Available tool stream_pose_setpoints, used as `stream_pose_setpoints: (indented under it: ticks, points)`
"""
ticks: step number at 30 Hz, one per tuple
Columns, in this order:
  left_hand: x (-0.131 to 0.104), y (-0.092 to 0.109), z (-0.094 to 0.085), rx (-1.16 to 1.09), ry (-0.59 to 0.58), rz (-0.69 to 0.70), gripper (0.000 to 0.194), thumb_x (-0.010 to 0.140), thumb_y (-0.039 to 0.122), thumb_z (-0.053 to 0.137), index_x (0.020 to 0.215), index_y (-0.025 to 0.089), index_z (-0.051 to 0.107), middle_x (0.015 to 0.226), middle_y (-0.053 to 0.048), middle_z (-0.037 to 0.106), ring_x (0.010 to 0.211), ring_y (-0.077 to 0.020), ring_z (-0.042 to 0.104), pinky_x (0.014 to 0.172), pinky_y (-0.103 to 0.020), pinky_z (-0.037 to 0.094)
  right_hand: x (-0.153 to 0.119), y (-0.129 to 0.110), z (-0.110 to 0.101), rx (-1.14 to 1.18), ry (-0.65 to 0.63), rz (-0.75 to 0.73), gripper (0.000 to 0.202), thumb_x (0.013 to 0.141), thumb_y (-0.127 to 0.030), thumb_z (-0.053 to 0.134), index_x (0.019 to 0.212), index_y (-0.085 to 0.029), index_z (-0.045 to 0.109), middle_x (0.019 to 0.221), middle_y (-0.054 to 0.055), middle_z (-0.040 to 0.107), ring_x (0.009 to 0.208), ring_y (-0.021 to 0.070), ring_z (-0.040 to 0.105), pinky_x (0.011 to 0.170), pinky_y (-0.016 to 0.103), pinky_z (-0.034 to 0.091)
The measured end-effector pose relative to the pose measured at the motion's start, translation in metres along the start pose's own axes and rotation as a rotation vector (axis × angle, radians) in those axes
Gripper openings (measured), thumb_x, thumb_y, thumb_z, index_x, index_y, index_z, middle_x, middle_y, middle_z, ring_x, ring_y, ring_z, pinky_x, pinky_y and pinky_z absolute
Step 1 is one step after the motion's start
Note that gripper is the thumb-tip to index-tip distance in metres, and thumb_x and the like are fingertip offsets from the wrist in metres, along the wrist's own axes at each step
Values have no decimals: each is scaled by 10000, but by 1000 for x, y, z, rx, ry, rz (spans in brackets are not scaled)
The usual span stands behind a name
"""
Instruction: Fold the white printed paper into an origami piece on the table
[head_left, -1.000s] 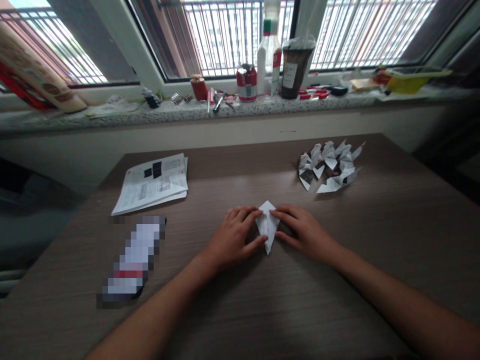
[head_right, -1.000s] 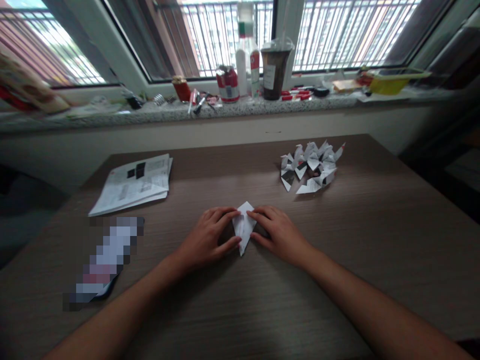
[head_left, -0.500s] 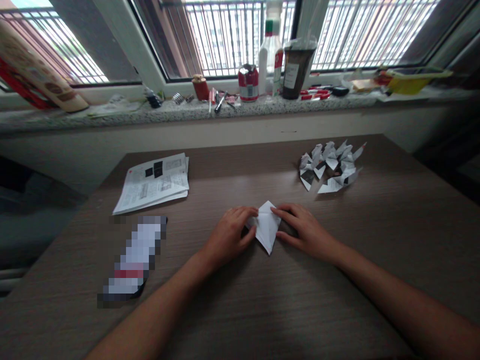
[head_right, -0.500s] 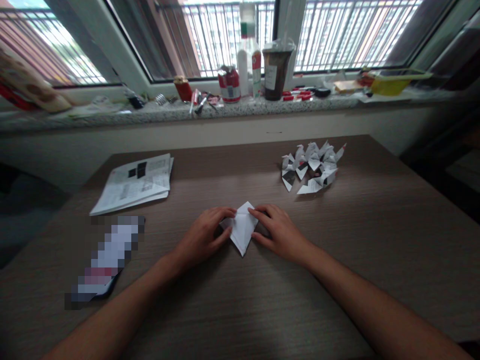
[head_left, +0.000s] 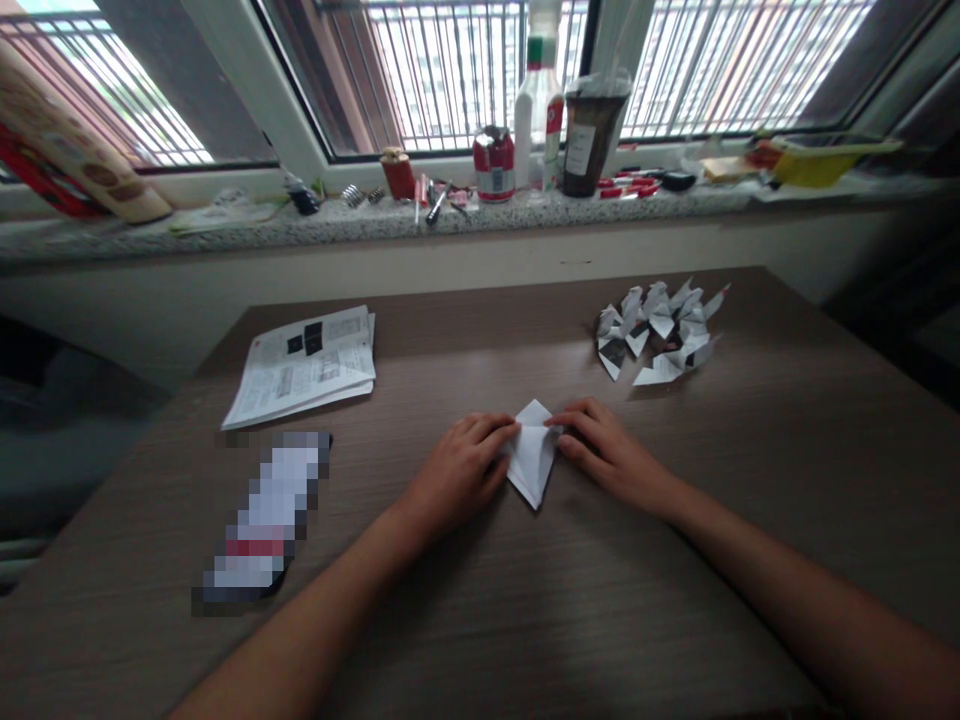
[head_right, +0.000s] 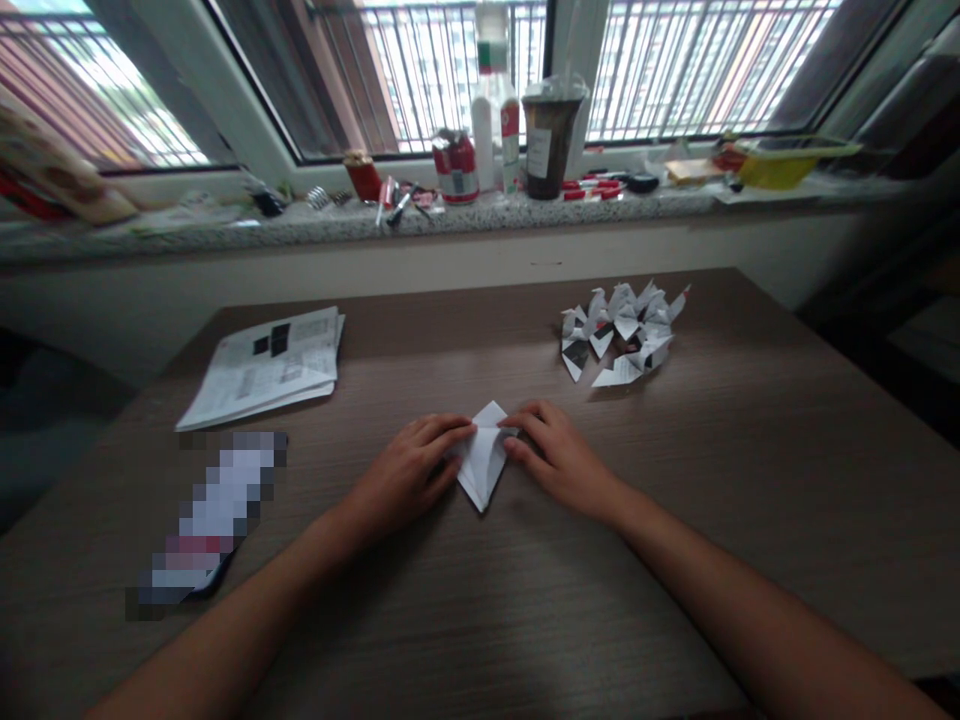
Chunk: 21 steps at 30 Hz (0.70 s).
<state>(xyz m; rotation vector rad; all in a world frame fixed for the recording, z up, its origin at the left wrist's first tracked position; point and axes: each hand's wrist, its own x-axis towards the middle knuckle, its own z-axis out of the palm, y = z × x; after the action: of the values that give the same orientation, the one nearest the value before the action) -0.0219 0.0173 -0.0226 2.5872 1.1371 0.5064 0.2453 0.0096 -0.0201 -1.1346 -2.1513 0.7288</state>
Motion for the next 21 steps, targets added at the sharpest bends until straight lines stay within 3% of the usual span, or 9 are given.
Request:
stream_pose_setpoints:
  ticks: [6,11,16,21]
  points:
    - [-1,3,-2,16,-5,-4,410,989,202,578,1395,230,538,1404,-86,585,1292,-269,528,1132,-495,431,1,3,-10,35,13,17,233,1064,-344,483,982,-210,656,1013,77,655,962,221,631,886,393,521]
    - [-1,4,-3,20,-10,-5,407,987,227,590,1390,223,539,1408,-95,581,1297,-283,529,1129,-508,431,-4,12,-10,-41,-18,-58,71,972,-263,639,1030,-232,665,1105,85,664,1025,238,646,906,411,547]
    - [-2,3,-1,34,-21,3,416,995,245,590,1406,220,536,1427,-103,568,1318,-290,521,1136,-518,436,-7,18,-6,-152,-22,-136,115,940,-189,658,1039,-241,685,1190,96,661,1112,258,641,950,450,550]
    - [-2,2,0,16,-22,29,453,997,217,579,1444,214,507,1524,-111,496,1393,-287,482,1161,-507,435,-9,12,-2,-157,-50,-211,189,990,-150,582,1121,-230,692,1236,108,672,1155,248,637,966,435,550]
